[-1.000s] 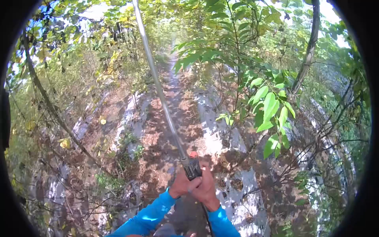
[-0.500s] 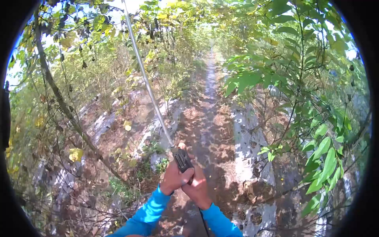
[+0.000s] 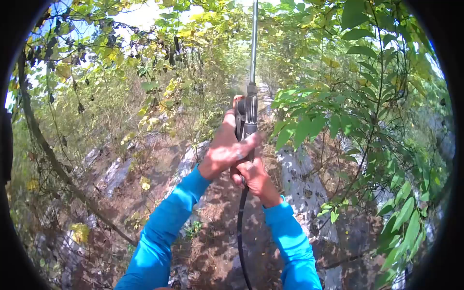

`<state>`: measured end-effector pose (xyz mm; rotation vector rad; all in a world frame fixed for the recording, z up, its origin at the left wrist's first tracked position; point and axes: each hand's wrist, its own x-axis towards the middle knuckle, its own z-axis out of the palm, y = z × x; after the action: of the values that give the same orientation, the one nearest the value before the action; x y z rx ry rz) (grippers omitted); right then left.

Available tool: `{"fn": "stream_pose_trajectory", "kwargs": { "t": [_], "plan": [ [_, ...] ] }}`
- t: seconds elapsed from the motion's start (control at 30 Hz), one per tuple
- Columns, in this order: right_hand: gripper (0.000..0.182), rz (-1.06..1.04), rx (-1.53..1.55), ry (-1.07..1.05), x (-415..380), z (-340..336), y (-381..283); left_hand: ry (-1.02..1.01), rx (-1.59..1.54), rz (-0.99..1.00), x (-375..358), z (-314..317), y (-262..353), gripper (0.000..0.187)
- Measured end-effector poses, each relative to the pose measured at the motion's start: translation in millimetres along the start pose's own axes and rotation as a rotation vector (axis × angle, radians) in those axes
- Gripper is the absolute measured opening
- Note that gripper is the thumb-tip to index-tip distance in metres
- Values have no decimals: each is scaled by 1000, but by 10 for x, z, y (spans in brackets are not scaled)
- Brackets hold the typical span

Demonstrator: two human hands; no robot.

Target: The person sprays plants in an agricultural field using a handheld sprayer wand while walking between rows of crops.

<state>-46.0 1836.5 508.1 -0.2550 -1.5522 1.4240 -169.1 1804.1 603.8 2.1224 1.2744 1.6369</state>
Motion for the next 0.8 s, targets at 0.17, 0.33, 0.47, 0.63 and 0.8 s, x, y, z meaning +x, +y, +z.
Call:
{"fn": "stream_pose_trajectory", "kwargs": {
  "t": [0.17,0.33,0.47,0.63,0.8],
  "plan": [
    [22,149,129,-163,518,-96,-699,17,312,373,551,-37,-79,49],
    [26,197,173,-244,1018,-535,-753,139,-146,100,1010,139,19,65],
    [20,238,258,-414,1445,-856,-868,128,-78,182,1500,211,-128,62],
    [25,270,263,-542,1774,-1122,-863,149,1,74,1721,283,-166,65],
    [33,267,206,-478,2012,-1294,-790,198,70,148,1872,311,-224,91]
  ]
}}
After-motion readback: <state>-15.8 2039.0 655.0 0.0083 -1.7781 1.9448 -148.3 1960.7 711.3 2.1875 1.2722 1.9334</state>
